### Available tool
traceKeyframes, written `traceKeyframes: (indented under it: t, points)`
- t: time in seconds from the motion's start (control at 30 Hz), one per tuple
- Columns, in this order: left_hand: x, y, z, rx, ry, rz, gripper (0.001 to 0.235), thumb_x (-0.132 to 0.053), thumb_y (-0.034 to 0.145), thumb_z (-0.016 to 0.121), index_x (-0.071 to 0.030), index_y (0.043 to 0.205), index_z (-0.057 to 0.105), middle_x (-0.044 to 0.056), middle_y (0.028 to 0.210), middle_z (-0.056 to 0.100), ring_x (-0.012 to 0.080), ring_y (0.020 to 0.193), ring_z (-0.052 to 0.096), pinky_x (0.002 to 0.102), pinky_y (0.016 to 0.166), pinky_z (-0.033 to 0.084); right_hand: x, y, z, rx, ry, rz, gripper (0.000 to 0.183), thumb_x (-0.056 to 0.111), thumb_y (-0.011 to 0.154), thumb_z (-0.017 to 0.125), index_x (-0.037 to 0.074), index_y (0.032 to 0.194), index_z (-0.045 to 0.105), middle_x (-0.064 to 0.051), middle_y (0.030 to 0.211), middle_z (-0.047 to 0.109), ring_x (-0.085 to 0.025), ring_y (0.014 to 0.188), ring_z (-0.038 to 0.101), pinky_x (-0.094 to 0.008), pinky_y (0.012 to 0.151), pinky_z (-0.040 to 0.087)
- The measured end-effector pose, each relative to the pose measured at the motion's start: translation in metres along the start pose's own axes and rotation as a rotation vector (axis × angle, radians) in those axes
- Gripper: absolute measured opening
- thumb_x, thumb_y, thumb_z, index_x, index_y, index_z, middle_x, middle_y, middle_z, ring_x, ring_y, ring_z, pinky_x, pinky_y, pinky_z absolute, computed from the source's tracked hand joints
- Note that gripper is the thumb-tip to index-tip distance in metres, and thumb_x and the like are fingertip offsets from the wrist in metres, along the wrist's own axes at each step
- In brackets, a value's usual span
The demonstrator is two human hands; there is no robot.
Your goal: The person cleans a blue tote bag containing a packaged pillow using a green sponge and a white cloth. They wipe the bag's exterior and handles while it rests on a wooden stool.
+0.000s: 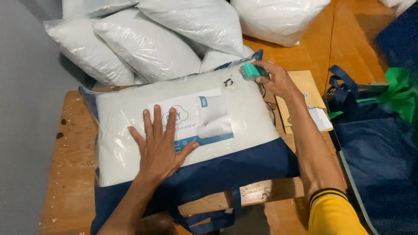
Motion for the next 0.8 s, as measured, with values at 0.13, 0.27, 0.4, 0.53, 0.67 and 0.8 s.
traceKeyframes:
  t: [0.13, 0.27, 0.4, 0.53, 0.67, 0.8]
  points:
    - [0.005, 0.000, 0.009, -0.008, 0.047, -0.004, 0.106, -0.081, 0.086, 0.048, -0.021, 0.166, 0.011, 0.022, 0.170, -0.004, 0.0478, 0.154, -0.011, 0.084, 0.104, -0.005, -0.049, 0.035, 0.014, -0.046, -0.140, 0.006, 0.050, 0.008, 0.090, 0.076, 0.013, 0.139, 0.066, -0.020, 0.124, 0.066, -0.042, 0.119, 0.061, -0.054, 0.104, 0.045]
    - [0.007, 0.001, 0.015, -0.053, 0.078, 0.019, 0.106, -0.080, 0.086, 0.050, -0.022, 0.166, 0.011, 0.020, 0.170, -0.003, 0.0474, 0.154, -0.010, 0.083, 0.104, -0.005, -0.126, 0.063, 0.033, -0.112, -0.281, 0.200, 0.047, 0.031, 0.094, 0.078, 0.023, 0.139, 0.067, -0.015, 0.122, 0.069, -0.035, 0.114, 0.065, -0.050, 0.100, 0.050]
    - [0.008, 0.000, 0.017, -0.094, 0.066, 0.035, 0.106, -0.079, 0.086, 0.052, -0.023, 0.166, 0.011, 0.018, 0.171, -0.003, 0.0461, 0.154, -0.010, 0.082, 0.105, -0.008, -0.172, 0.054, 0.055, -0.036, -0.294, 0.620, 0.043, 0.047, 0.086, 0.073, 0.032, 0.126, 0.073, -0.006, 0.119, 0.072, -0.029, 0.113, 0.067, -0.045, 0.101, 0.051]
    - [0.010, -0.001, 0.017, -0.087, 0.046, 0.030, 0.108, -0.082, 0.085, 0.051, -0.021, 0.166, 0.013, 0.020, 0.170, -0.002, 0.0455, 0.155, -0.011, 0.081, 0.105, -0.011, -0.111, 0.028, 0.030, -0.481, -0.394, 0.629, 0.035, 0.031, 0.092, 0.064, 0.007, 0.117, 0.071, -0.026, 0.096, 0.071, -0.045, 0.097, 0.071, -0.058, 0.082, 0.055]
    - [0.011, 0.001, 0.020, -0.155, 0.208, 0.033, 0.109, -0.088, 0.085, 0.039, -0.024, 0.166, 0.005, 0.014, 0.172, -0.004, 0.0415, 0.157, -0.004, 0.079, 0.109, 0.001, 0.044, -0.009, 0.027, -0.663, -0.421, 0.100, 0.056, 0.032, 0.110, 0.052, 0.011, 0.159, 0.036, -0.020, 0.106, 0.050, -0.038, 0.097, 0.050, -0.049, 0.085, 0.042]
    - [0.006, -0.001, 0.014, -0.131, 0.179, 0.018, 0.106, -0.085, 0.086, 0.039, -0.022, 0.166, 0.008, 0.015, 0.172, -0.001, 0.0427, 0.155, -0.003, 0.081, 0.108, 0.002, 0.199, -0.044, 0.099, -0.127, -0.586, -0.174, 0.056, 0.017, 0.101, 0.072, 0.026, 0.148, 0.045, -0.010, 0.094, 0.048, -0.025, 0.078, 0.047, -0.033, 0.053, 0.045]
Point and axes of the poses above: each hand's wrist, its own y-axis towards the middle knuckle, its own z-axis out of the palm, x = y × z, the point moved 1 cm from there along y, towards the middle knuckle
